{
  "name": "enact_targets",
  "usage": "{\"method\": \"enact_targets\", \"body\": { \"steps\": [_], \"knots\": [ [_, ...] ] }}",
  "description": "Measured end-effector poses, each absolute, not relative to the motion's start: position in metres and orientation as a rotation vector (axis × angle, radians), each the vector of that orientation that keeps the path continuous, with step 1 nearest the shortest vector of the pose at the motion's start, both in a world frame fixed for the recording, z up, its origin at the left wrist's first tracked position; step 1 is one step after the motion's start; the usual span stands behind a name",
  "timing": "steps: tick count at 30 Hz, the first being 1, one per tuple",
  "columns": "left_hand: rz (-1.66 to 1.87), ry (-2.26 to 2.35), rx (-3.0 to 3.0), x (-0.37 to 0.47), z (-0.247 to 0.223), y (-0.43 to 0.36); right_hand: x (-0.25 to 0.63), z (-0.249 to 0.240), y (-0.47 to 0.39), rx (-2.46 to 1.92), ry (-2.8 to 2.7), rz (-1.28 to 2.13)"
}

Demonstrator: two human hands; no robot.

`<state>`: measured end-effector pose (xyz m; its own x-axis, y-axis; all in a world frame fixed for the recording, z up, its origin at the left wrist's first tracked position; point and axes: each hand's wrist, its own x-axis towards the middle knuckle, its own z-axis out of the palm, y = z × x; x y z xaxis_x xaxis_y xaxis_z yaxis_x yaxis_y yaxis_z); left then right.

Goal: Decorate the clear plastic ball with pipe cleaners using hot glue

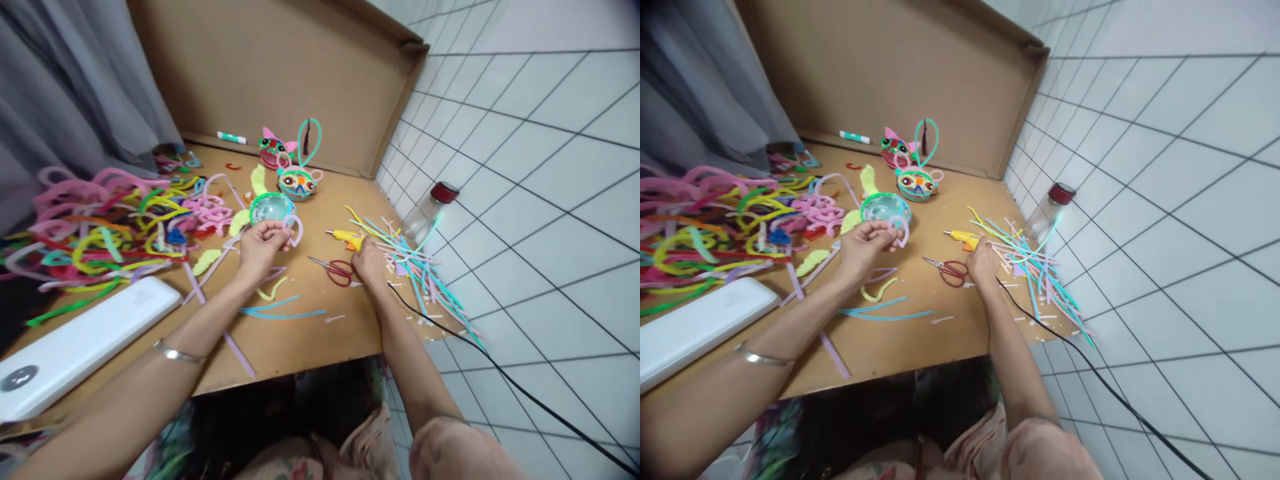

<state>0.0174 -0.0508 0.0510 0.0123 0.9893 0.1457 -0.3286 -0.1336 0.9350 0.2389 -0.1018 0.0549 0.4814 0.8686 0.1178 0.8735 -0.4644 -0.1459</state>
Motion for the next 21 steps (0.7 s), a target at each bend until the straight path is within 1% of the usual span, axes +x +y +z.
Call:
{"method": "enact_targets", "body": {
  "steps": [3, 11, 16, 19, 21],
  "knots": [
    [1.423, 0.896, 1.072, 0.018, 0.051, -0.051, 0.244, 0.052, -0.106, -2.461, -1.492, 0.023],
    [1.408, 0.911, 1.105, 0.018, 0.048, -0.05, 0.22, 0.048, -0.111, -2.541, -1.428, -0.071],
    [1.382, 0.868, 1.133, 0.019, 0.052, -0.055, 0.232, 0.044, -0.12, -2.442, -1.413, -0.054],
    [1.379, 0.865, 1.16, 0.02, 0.056, -0.059, 0.249, 0.045, -0.126, -2.439, -1.349, -0.184],
    [1.365, 0.872, 1.172, 0.02, 0.057, -0.06, 0.265, 0.048, -0.129, -2.552, -1.321, -0.296]
  ]
}}
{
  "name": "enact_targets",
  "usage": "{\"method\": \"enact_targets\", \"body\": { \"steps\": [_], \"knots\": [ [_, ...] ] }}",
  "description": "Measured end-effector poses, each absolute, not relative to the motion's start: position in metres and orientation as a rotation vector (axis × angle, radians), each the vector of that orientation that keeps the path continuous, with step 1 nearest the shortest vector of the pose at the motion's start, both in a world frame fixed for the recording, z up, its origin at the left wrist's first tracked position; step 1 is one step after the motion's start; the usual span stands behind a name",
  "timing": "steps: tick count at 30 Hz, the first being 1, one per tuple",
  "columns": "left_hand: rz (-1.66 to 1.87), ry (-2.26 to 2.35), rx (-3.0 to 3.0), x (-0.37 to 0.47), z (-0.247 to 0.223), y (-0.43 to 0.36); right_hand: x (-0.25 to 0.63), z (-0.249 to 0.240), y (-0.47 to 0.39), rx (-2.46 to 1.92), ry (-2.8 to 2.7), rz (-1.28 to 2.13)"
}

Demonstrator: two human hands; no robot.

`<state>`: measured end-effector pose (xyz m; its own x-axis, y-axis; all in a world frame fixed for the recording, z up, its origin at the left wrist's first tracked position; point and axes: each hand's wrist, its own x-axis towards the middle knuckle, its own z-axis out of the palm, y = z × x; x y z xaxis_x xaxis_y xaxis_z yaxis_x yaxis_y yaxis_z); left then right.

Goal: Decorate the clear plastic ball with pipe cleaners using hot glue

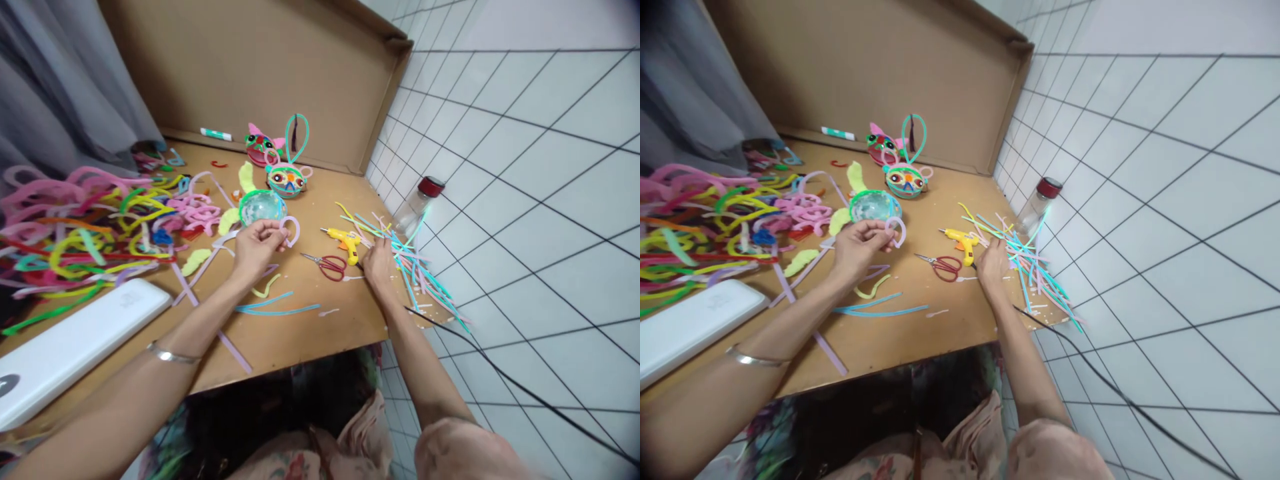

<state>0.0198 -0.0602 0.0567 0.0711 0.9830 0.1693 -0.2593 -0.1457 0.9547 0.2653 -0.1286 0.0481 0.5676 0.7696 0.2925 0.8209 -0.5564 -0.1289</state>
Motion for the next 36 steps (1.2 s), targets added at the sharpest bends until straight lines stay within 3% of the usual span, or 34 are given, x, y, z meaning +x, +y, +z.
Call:
{"method": "enact_targets", "body": {
  "steps": [4, 11, 17, 22, 25, 31, 36],
  "knots": [
    [1.339, 0.881, 1.171, 0.022, 0.055, -0.062, 0.301, 0.058, -0.129, -2.909, -1.334, -0.275],
    [1.342, 0.853, 1.179, 0.023, 0.054, -0.061, 0.323, 0.072, -0.135, -2.903, -1.52, -0.291],
    [1.314, 0.87, 1.197, 0.022, 0.052, -0.061, 0.321, 0.086, -0.154, -2.775, -1.473, -0.748],
    [1.312, 0.837, 1.149, 0.024, 0.052, -0.064, 0.342, 0.09, -0.168, -2.911, -1.313, -0.664],
    [1.288, 0.809, 1.098, 0.026, 0.052, -0.066, 0.328, 0.092, -0.169, -2.717, -1.389, -0.791],
    [1.254, 0.778, 1.039, 0.029, 0.049, -0.067, 0.214, 0.072, -0.152, -1.576, -2.164, -0.896],
    [1.294, 0.787, 0.873, 0.025, 0.05, -0.058, 0.16, 0.054, -0.12, -1.247, -2.125, -1.201]
  ]
}}
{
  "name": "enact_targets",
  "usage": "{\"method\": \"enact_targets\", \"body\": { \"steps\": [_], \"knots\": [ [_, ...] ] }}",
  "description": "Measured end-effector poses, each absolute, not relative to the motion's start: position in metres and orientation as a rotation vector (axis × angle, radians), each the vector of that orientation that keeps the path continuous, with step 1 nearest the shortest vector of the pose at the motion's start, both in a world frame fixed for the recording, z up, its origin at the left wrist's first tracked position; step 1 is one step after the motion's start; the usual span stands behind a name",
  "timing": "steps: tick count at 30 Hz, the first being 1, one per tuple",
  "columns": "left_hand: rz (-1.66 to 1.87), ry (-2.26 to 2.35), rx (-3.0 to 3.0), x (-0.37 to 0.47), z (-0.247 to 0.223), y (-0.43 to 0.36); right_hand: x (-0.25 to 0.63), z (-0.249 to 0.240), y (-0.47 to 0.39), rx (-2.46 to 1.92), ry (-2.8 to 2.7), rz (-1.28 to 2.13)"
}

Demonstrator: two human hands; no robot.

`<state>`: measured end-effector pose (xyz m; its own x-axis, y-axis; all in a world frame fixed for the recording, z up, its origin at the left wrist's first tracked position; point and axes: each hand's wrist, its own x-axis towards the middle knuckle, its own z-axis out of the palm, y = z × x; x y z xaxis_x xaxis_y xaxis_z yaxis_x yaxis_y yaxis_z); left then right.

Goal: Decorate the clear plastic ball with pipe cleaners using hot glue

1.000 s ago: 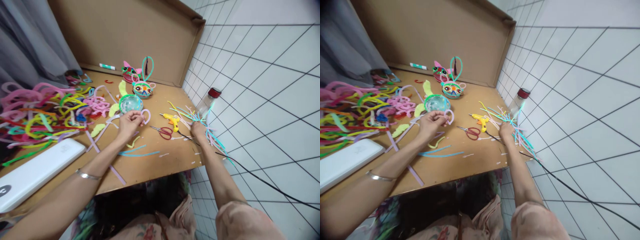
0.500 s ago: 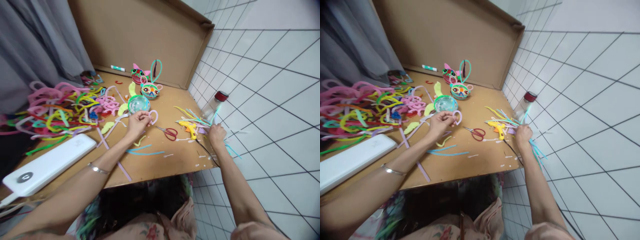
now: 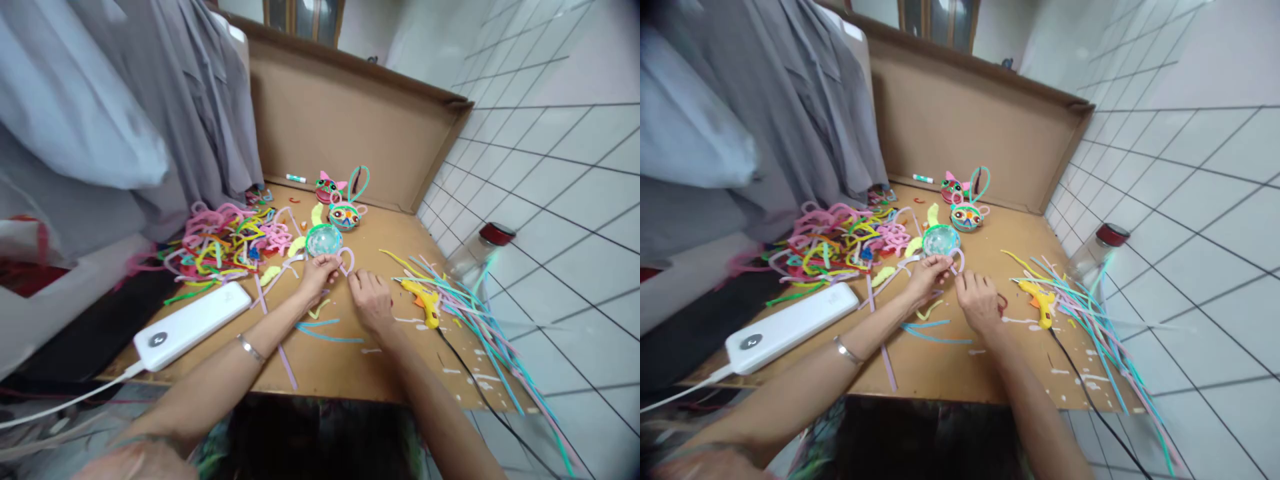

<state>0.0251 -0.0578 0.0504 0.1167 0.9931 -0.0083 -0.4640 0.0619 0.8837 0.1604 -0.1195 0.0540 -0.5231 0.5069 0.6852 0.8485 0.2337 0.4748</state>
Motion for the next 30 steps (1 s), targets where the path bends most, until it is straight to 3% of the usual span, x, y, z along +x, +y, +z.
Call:
{"method": "enact_targets", "body": {
  "steps": [18, 30],
  "knots": [
    [1.274, 0.724, 0.54, 0.015, 0.062, -0.048, 0.16, 0.044, -0.08, -1.073, -1.997, -0.934],
    [1.176, 0.749, 0.726, 0.014, 0.052, -0.045, 0.175, 0.048, -0.071, -0.964, -2.032, -0.711]
  ]
}}
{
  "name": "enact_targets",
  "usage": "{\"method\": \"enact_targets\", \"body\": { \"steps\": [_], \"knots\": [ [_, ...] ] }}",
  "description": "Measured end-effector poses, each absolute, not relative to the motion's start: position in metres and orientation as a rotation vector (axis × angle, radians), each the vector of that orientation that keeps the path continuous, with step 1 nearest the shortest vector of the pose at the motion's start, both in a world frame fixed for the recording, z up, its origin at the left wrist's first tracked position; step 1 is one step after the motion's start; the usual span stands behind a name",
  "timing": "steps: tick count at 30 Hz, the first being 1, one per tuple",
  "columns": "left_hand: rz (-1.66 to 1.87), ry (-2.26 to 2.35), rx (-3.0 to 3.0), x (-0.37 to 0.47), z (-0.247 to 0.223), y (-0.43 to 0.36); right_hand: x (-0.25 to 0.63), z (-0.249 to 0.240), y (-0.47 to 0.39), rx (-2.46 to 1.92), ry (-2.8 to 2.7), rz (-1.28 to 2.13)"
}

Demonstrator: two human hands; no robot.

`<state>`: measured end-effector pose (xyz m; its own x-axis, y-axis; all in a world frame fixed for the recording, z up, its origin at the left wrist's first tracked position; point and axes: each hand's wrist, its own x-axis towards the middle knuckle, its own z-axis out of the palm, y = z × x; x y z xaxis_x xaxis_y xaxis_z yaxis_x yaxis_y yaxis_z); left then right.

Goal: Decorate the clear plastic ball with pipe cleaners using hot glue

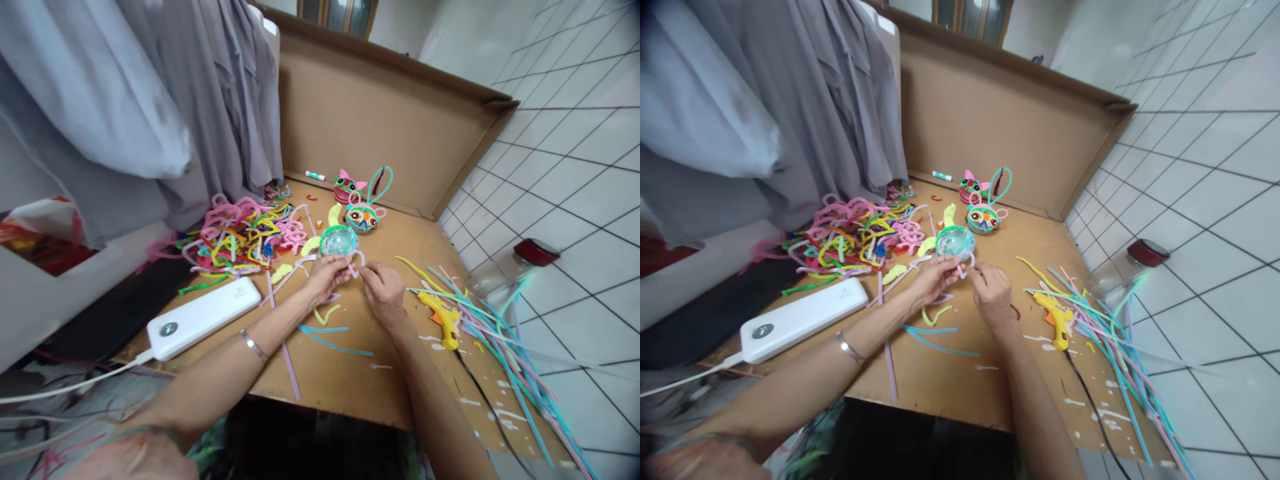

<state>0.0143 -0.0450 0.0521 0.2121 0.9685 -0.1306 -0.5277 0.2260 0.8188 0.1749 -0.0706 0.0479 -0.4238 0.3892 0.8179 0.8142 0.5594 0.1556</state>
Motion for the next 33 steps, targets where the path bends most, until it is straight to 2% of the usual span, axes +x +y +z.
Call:
{"method": "enact_targets", "body": {
  "steps": [4, 6, 12, 18, 24, 29, 33],
  "knots": [
    [1.57, 1.169, 1.18, 0.003, 0.049, -0.035, 0.172, 0.043, -0.071, -1.069, -1.782, -0.358],
    [1.656, 1.457, 1.483, -0.002, 0.051, -0.026, 0.172, 0.039, -0.07, -1.147, -1.54, -0.099],
    [1.219, 1.79, 1.899, 0.003, 0.05, 0.006, 0.174, 0.037, -0.062, -1.052, -0.838, 0.653],
    [1.156, 1.792, 2.164, 0.011, 0.042, 0.006, 0.179, 0.042, -0.064, -0.957, -0.707, 1.068],
    [0.983, 1.594, 2.511, 0.019, 0.047, -0.025, 0.171, 0.036, -0.069, -0.911, -0.648, 1.318],
    [1.013, 1.596, 2.511, 0.019, 0.044, -0.035, 0.164, 0.034, -0.07, -0.916, -0.568, 1.331],
    [1.097, 1.402, 2.494, 0.014, 0.036, -0.03, 0.164, 0.035, -0.069, -0.914, -0.512, 1.303]
  ]
}}
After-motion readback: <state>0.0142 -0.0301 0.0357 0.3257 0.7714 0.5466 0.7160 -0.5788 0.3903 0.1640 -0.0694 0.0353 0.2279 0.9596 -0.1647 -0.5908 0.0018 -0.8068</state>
